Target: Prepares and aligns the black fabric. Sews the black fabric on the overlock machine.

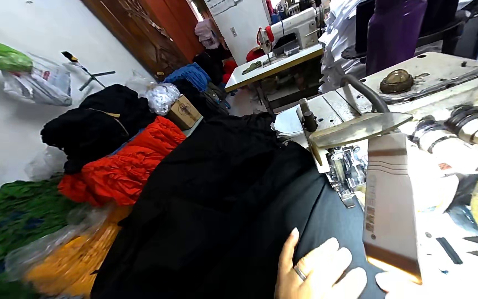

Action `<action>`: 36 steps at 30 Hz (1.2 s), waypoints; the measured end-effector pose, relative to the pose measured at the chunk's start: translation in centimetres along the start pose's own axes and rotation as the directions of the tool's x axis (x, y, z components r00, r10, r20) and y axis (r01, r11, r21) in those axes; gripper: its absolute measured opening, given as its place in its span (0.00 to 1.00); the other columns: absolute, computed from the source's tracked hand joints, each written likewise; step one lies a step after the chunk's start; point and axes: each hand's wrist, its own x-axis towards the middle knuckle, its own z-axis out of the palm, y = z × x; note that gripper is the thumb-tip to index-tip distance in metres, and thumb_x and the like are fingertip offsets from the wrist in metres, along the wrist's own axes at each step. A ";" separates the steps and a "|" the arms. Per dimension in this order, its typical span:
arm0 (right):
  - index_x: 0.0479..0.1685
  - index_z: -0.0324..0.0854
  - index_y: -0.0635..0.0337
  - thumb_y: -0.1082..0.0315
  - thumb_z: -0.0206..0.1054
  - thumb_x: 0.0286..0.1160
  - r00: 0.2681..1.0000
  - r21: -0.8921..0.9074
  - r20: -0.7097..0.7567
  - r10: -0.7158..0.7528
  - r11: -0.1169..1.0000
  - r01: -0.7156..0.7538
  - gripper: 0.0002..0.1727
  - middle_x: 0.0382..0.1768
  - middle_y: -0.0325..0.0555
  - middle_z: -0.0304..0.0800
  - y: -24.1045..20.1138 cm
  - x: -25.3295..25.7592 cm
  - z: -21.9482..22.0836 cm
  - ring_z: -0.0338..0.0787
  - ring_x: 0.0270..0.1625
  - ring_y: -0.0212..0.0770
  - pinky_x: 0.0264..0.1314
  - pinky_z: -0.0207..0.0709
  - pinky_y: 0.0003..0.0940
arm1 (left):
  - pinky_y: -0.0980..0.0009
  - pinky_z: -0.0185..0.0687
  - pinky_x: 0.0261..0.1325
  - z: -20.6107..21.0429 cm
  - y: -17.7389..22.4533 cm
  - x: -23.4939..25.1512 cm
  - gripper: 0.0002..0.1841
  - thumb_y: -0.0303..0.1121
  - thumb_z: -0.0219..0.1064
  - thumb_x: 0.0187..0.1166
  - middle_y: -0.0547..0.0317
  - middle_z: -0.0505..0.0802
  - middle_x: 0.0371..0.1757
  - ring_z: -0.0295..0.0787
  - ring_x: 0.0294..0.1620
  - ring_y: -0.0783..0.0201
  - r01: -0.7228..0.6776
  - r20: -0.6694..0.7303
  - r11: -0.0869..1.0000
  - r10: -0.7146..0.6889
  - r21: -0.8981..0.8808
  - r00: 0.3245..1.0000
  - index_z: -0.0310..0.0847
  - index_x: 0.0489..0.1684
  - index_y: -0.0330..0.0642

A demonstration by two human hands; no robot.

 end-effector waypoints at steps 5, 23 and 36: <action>0.40 0.90 0.63 0.74 0.64 0.82 0.995 -0.185 -0.086 -0.057 0.982 0.041 0.08 0.42 0.56 0.97 1.9 3.2 0.8 0.95 0.55 0.41 0.65 0.80 0.25 | 0.58 0.71 0.81 0.2 -1.6 2.2 0.11 0.29 0.65 0.83 0.59 0.99 0.50 0.93 0.62 0.66 0.107 0.013 0.993 -0.108 0.044 0.994 0.95 0.47 0.55; 0.45 0.93 0.61 0.64 0.63 0.83 0.987 -0.362 -0.139 0.080 0.924 -0.126 0.13 0.34 0.50 0.96 0.6 3.4 1.3 0.94 0.38 0.37 0.42 0.83 0.25 | 0.60 0.90 0.43 -0.2 -2.6 3.9 0.21 0.15 0.67 0.63 0.41 0.92 0.49 0.93 0.46 0.49 0.406 -0.027 0.847 -0.423 0.343 0.906 0.96 0.52 0.43; 0.33 0.92 0.66 0.68 0.64 0.82 0.994 -0.259 0.006 0.107 0.960 -0.102 0.13 0.32 0.54 0.95 1.2 1.7 1.1 0.94 0.38 0.41 0.44 0.84 0.30 | 0.52 0.86 0.65 0.6 6.6 -0.2 0.16 0.23 0.66 0.76 0.33 0.92 0.59 0.91 0.63 0.39 0.408 0.418 0.909 -0.339 -0.085 0.843 0.89 0.59 0.28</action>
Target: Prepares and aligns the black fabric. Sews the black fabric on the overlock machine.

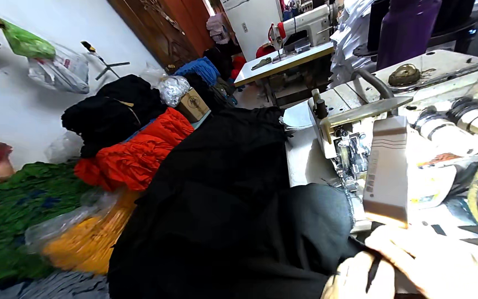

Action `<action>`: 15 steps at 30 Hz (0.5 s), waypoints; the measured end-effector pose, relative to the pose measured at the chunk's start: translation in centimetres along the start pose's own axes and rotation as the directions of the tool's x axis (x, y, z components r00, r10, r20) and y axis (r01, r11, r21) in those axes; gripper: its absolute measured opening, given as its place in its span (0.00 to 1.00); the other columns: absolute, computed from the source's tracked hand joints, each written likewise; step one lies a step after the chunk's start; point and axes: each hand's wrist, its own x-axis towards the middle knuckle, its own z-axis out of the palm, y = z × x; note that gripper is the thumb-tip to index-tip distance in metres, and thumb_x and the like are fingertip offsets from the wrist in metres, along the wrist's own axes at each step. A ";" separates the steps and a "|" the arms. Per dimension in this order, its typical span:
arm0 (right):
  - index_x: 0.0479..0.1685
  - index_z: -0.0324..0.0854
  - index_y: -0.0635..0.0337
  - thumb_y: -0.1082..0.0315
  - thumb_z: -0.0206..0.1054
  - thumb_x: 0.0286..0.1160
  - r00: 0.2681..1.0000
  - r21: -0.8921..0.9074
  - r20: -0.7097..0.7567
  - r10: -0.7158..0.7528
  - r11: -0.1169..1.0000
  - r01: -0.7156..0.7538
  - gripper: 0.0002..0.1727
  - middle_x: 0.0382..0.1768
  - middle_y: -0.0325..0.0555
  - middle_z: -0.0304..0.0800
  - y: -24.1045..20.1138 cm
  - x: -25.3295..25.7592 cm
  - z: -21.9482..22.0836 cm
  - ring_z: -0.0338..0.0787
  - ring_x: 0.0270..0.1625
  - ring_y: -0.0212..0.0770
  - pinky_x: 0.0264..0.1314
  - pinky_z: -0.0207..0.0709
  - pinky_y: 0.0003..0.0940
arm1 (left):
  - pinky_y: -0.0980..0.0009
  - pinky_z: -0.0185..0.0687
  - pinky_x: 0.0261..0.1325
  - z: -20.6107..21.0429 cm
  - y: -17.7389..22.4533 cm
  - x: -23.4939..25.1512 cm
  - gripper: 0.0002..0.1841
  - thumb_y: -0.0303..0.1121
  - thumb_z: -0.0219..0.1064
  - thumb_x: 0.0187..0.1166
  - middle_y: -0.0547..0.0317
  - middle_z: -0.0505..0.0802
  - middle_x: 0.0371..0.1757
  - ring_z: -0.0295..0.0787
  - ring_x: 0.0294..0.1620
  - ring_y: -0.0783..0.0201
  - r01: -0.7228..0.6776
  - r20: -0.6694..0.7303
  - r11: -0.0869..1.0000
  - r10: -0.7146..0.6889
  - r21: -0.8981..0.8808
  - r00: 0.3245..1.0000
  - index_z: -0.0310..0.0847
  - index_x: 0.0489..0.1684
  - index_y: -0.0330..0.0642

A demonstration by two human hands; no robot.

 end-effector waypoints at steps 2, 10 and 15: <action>0.33 0.92 0.66 0.69 0.65 0.80 0.999 -0.086 -0.030 0.018 0.996 -0.021 0.13 0.32 0.54 0.95 0.6 -0.3 -0.6 0.94 0.37 0.41 0.43 0.84 0.30 | 0.51 0.84 0.68 -0.4 -0.1 0.3 0.17 0.27 0.66 0.79 0.37 0.93 0.62 0.91 0.65 0.43 -0.027 0.076 0.999 0.024 0.034 0.997 0.88 0.64 0.31; 0.53 0.88 0.71 0.66 0.58 0.87 0.880 -0.066 0.385 0.277 0.960 -0.273 0.17 0.46 0.67 0.94 0.3 -2.6 -2.5 0.94 0.50 0.65 0.54 0.82 0.63 | 0.59 0.76 0.74 -4.3 -2.8 3.2 0.14 0.38 0.65 0.82 0.41 0.92 0.63 0.86 0.70 0.52 -0.058 -0.442 0.948 0.200 0.313 0.874 0.92 0.51 0.38; 0.59 0.89 0.63 0.66 0.60 0.86 0.908 0.003 0.407 0.098 0.994 -0.108 0.15 0.57 0.63 0.92 0.0 -2.4 -2.4 0.91 0.62 0.66 0.66 0.78 0.64 | 0.54 0.85 0.45 -4.4 -5.3 6.3 0.23 0.46 0.72 0.70 0.54 0.96 0.47 0.93 0.47 0.54 0.011 -0.352 0.896 0.164 0.445 0.922 0.92 0.59 0.42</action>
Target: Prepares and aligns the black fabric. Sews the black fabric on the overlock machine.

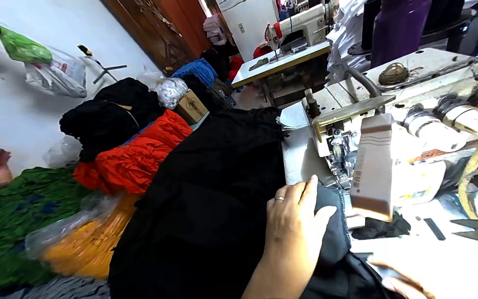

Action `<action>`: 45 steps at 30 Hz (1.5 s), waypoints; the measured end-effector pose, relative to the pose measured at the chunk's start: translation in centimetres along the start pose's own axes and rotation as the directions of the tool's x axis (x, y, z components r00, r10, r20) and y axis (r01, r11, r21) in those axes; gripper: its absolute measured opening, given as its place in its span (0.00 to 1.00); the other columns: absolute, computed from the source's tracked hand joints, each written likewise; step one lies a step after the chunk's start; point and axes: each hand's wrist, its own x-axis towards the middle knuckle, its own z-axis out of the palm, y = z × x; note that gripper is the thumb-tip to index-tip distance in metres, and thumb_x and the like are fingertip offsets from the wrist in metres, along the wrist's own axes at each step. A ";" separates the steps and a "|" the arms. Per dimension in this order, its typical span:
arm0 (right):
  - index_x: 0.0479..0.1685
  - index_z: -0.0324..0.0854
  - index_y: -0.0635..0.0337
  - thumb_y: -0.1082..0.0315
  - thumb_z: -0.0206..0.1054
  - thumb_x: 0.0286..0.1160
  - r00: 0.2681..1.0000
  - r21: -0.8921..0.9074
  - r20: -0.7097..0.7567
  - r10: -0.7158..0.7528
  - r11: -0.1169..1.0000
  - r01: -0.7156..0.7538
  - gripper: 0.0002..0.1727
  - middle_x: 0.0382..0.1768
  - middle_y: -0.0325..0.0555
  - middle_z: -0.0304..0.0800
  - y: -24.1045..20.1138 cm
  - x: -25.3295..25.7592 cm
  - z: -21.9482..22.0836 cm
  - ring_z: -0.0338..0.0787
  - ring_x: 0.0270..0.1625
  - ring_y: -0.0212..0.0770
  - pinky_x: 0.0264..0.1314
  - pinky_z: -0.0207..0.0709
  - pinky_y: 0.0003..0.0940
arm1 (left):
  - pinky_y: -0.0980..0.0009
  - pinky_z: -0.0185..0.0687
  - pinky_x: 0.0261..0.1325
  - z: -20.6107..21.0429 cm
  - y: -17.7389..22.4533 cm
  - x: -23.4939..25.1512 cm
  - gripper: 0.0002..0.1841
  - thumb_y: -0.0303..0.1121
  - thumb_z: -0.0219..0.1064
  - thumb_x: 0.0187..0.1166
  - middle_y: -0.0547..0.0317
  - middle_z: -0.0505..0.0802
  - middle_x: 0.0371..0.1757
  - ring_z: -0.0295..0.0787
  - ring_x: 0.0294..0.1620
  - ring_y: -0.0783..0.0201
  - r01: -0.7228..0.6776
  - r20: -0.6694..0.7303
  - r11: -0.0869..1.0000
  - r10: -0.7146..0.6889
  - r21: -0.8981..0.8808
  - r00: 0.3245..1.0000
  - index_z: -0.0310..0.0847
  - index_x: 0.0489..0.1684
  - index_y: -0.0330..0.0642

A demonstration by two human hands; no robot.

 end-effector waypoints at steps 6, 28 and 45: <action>0.66 0.86 0.68 0.55 0.66 0.82 0.958 0.192 -0.286 0.029 0.981 0.028 0.26 0.59 0.61 0.93 -1.4 1.9 1.7 0.94 0.59 0.54 0.63 0.85 0.50 | 0.66 0.85 0.43 -1.6 1.1 -1.1 0.06 0.34 0.71 0.67 0.60 0.95 0.36 0.92 0.42 0.64 0.002 0.036 0.983 0.005 -0.181 0.999 0.91 0.34 0.45; 0.44 0.92 0.66 0.76 0.61 0.80 0.924 0.079 -0.341 -0.171 0.975 0.209 0.11 0.32 0.59 0.92 -2.9 1.0 2.2 0.93 0.40 0.56 0.45 0.85 0.47 | 0.69 0.77 0.53 -7.4 2.7 -0.8 0.09 0.36 0.67 0.84 0.52 0.94 0.42 0.89 0.49 0.59 -0.254 0.357 0.936 0.329 -0.242 0.874 0.93 0.42 0.44; 0.44 0.93 0.64 0.73 0.61 0.79 0.951 0.033 -0.281 -0.125 0.990 0.140 0.12 0.34 0.56 0.95 -0.7 -0.4 2.0 0.95 0.41 0.54 0.47 0.84 0.50 | 0.72 0.80 0.39 -5.9 3.7 -2.1 0.07 0.29 0.71 0.78 0.48 0.92 0.32 0.89 0.37 0.58 -0.239 0.301 0.932 0.318 -0.271 0.899 0.92 0.31 0.39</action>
